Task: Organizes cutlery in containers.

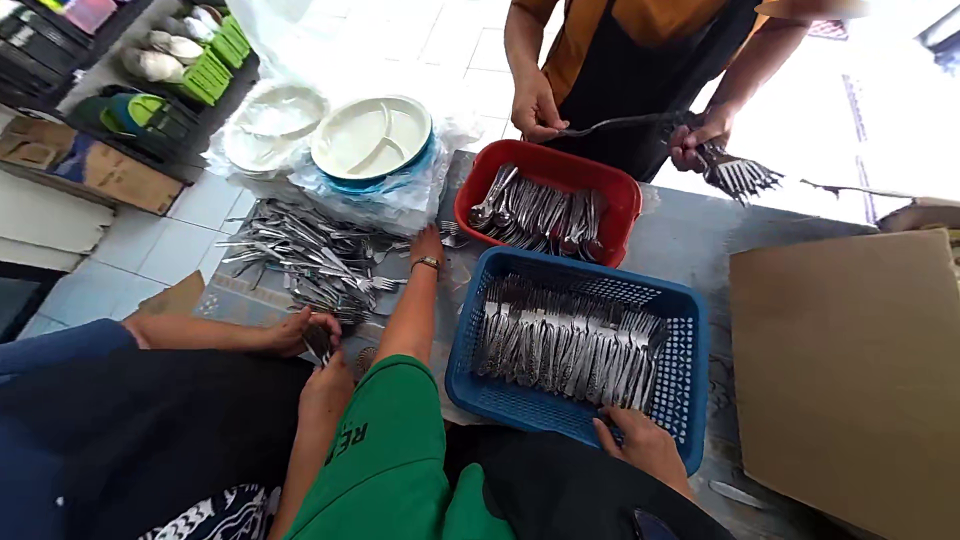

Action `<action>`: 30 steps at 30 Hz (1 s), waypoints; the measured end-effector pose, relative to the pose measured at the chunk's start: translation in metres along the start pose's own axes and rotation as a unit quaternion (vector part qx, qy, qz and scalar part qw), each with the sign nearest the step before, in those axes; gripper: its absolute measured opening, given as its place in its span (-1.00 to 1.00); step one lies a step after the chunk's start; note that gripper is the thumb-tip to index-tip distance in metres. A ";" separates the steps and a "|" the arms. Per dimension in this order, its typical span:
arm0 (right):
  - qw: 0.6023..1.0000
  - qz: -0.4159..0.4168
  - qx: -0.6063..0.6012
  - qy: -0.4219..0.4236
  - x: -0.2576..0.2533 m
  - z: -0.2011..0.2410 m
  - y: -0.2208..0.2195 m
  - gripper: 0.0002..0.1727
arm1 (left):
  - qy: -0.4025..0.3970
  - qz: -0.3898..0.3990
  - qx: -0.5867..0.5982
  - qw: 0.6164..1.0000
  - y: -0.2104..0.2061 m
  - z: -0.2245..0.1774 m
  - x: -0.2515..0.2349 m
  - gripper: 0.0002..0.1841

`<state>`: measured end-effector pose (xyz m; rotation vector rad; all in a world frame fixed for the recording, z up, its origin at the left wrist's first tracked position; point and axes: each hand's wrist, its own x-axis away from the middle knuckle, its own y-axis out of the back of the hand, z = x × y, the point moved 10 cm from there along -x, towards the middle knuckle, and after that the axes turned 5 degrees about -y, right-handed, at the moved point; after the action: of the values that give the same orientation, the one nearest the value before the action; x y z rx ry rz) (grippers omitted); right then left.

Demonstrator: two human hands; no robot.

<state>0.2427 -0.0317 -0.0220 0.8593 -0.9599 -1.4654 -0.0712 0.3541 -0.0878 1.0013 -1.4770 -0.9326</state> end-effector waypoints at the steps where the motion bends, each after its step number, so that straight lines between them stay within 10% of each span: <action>1: 1.000 0.006 -0.003 -0.003 0.000 0.000 -0.001 -0.52 | -0.003 -0.002 -0.004 1.000 -0.001 -0.002 0.001 -0.18; 14: 0.998 0.047 -0.036 0.003 -0.004 -0.001 -0.005 -0.58 | -0.223 0.040 -0.089 0.970 -0.054 -0.040 0.067 -0.68; 25: 0.993 0.107 -0.052 0.005 -0.006 -0.003 -0.011 -0.62 | -0.010 -0.064 0.039 0.997 0.055 -0.015 0.117 -0.62; 30: 0.990 0.123 -0.074 0.003 -0.006 -0.004 -0.012 -0.64 | 0.013 -0.184 0.305 0.934 0.114 -0.035 0.172 -0.55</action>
<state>0.2427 -0.0262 -0.0345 0.6132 -0.9054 -1.3019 -0.0610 0.2303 0.0801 1.7860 -1.6248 -0.7124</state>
